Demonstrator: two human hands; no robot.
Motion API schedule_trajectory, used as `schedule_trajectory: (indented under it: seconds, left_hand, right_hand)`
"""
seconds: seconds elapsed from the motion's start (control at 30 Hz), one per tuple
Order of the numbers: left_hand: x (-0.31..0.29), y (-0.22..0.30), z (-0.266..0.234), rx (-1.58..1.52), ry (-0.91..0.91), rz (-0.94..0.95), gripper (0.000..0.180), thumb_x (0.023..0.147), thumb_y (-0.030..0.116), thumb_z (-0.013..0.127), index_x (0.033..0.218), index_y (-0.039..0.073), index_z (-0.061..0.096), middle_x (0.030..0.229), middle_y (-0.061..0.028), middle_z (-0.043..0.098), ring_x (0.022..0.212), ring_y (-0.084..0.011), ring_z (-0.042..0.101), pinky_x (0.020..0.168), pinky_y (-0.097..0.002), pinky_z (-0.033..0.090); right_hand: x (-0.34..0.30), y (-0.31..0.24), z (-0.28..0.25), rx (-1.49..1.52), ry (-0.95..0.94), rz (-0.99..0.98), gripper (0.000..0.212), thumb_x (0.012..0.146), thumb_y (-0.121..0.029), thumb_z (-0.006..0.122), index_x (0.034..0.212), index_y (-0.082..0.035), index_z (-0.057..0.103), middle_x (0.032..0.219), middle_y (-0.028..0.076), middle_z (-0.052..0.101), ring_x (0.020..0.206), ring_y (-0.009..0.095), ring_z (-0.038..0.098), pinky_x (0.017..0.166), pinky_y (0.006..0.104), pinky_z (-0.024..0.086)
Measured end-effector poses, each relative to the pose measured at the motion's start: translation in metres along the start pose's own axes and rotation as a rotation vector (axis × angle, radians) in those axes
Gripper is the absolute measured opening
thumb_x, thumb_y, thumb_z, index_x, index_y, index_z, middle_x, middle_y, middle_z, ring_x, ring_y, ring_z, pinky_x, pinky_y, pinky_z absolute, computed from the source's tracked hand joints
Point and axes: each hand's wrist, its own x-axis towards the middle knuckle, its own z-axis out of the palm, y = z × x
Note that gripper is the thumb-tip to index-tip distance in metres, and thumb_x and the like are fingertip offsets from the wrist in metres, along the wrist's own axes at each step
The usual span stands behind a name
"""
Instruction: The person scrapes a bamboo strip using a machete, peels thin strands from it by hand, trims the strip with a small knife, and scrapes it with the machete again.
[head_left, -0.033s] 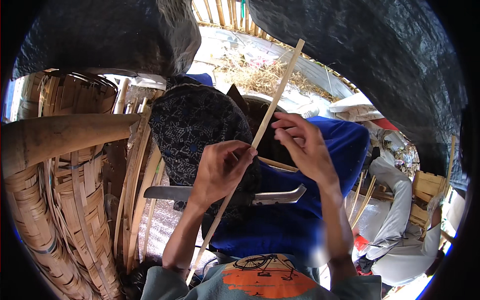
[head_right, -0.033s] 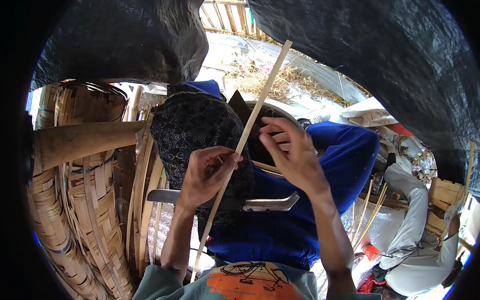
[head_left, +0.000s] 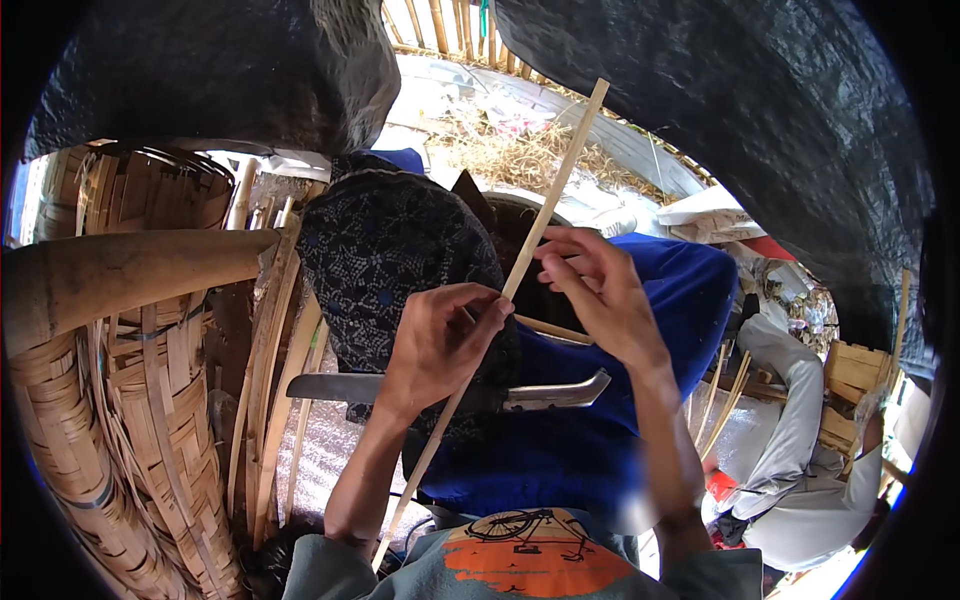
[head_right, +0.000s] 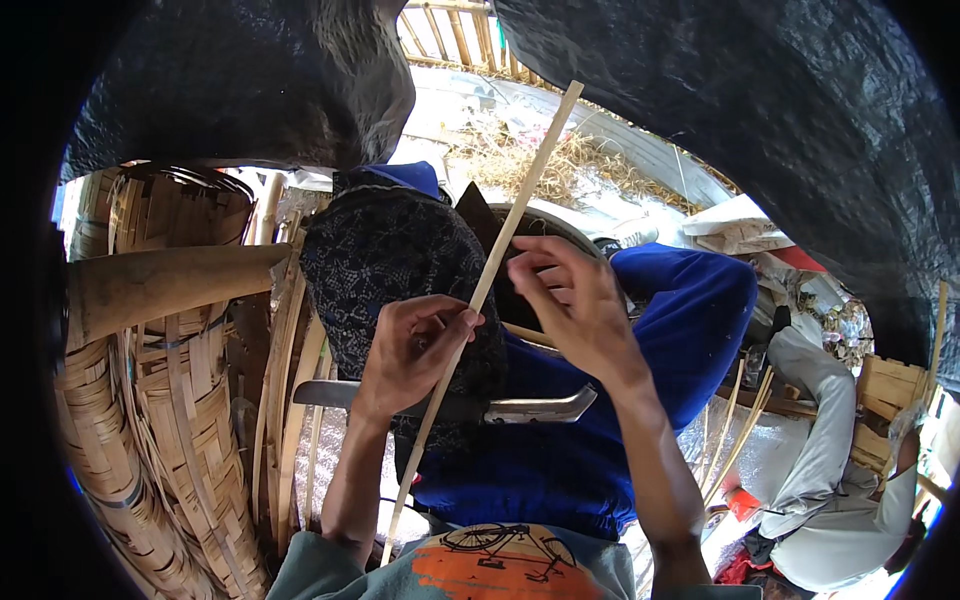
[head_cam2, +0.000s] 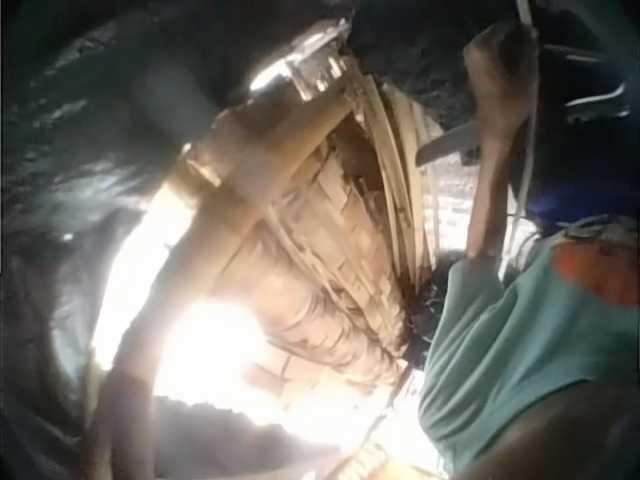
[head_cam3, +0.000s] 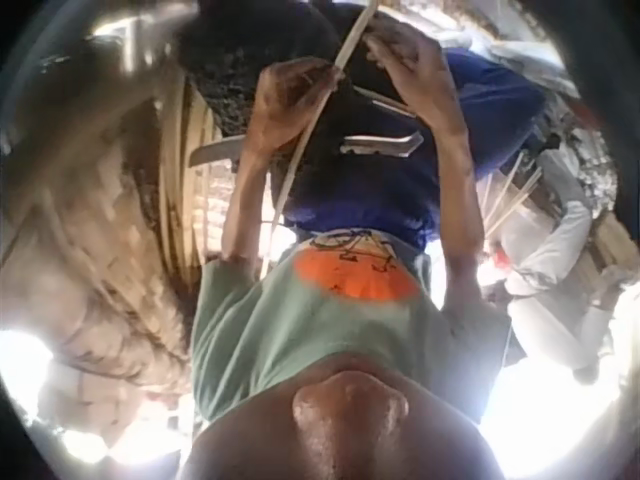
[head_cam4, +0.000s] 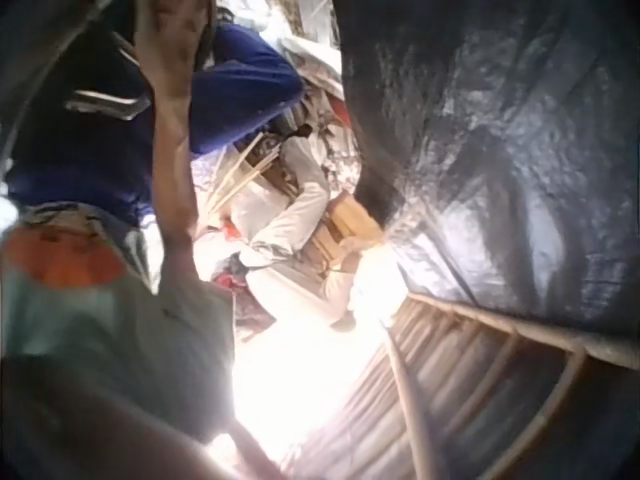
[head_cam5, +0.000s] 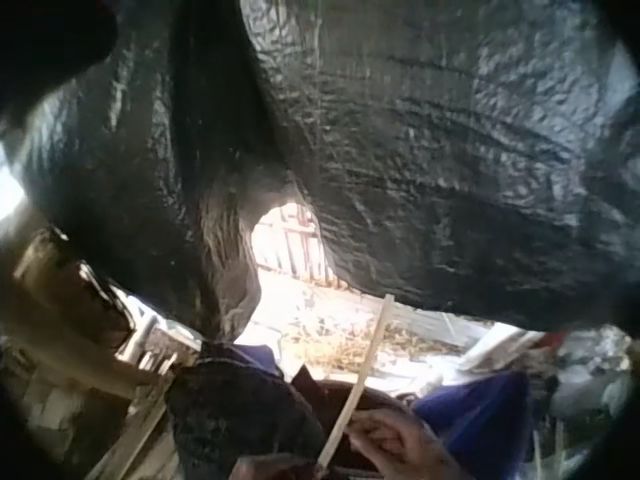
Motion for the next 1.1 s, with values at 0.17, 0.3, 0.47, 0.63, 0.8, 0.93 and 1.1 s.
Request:
schedule_trajectory:
  seconds: [0.17,0.3,0.47,0.63,0.8,0.93,1.1]
  left_hand:
    - [-0.002,0.008,-0.001,0.004,-0.027,-0.037,0.018,0.089,0.014,0.063,0.089,-0.003,0.068,0.068,-0.0069,0.065,0.053,-0.0045,0.055,0.045,-0.0198,0.040]
    - [-0.007,0.002,-0.001,-0.010,0.012,0.024,0.013,0.085,0.009,0.066,0.087,-0.004,0.067,0.066,-0.0084,0.064,0.045,-0.0061,0.053,0.041,-0.0222,0.037]
    - [-0.013,0.011,-0.004,0.046,-0.015,-0.005,0.016,0.088,0.014,0.064,0.086,-0.001,0.069,0.068,-0.0077,0.065,0.054,-0.0076,0.058,0.048,-0.0213,0.042]
    - [-0.021,0.013,-0.007,0.051,-0.009,0.032,0.014,0.087,0.013,0.065,0.083,0.000,0.069,0.068,-0.0078,0.065,0.053,-0.0070,0.056,0.046,-0.0219,0.040]
    - [-0.030,0.012,-0.015,-0.023,-0.022,-0.002,0.009,0.085,0.006,0.065,0.087,-0.002,0.068,0.068,-0.0074,0.065,0.049,-0.0052,0.055,0.043,-0.0207,0.040]
    - [-0.031,0.008,-0.013,-0.093,-0.028,-0.033,0.009,0.085,0.005,0.064,0.087,-0.002,0.068,0.068,-0.0077,0.066,0.051,-0.0048,0.056,0.043,-0.0203,0.040]
    - [-0.030,0.013,-0.012,-0.106,-0.013,-0.034,0.009,0.085,0.005,0.064,0.087,-0.003,0.068,0.069,-0.0085,0.066,0.054,-0.0063,0.059,0.045,-0.0202,0.042]
  right_hand:
    - [0.010,-0.009,0.017,0.600,-0.099,0.203,0.023,0.090,-0.012,0.062,0.106,0.003,0.057,0.089,0.006,0.063,0.084,0.010,0.063,0.075,0.0240,0.054]
    - [0.017,-0.011,0.016,0.547,-0.157,0.222,0.023,0.087,-0.014,0.066,0.102,0.003,0.060,0.088,0.006,0.064,0.080,0.010,0.064,0.073,0.0232,0.054]
    - [0.045,-0.008,-0.010,0.525,-0.176,0.267,0.023,0.085,-0.018,0.070,0.092,0.002,0.065,0.078,0.008,0.067,0.072,0.012,0.065,0.069,0.0224,0.054]
    - [0.083,-0.010,-0.040,0.560,0.086,0.160,0.027,0.088,-0.025,0.065,0.089,0.002,0.064,0.075,0.008,0.065,0.066,0.013,0.063,0.067,0.0260,0.054]
    - [0.080,-0.019,-0.050,0.639,0.198,0.226,0.033,0.095,-0.029,0.054,0.092,0.003,0.059,0.080,0.011,0.063,0.071,0.017,0.064,0.071,0.0291,0.054]
    - [0.060,-0.026,-0.025,0.546,0.176,0.082,0.020,0.094,-0.014,0.056,0.103,0.003,0.057,0.090,0.010,0.063,0.074,0.017,0.065,0.072,0.0272,0.055]
    - [0.050,-0.033,-0.022,0.518,0.059,0.142,0.018,0.091,-0.013,0.060,0.098,0.004,0.060,0.087,0.010,0.065,0.074,0.014,0.064,0.069,0.0258,0.055]
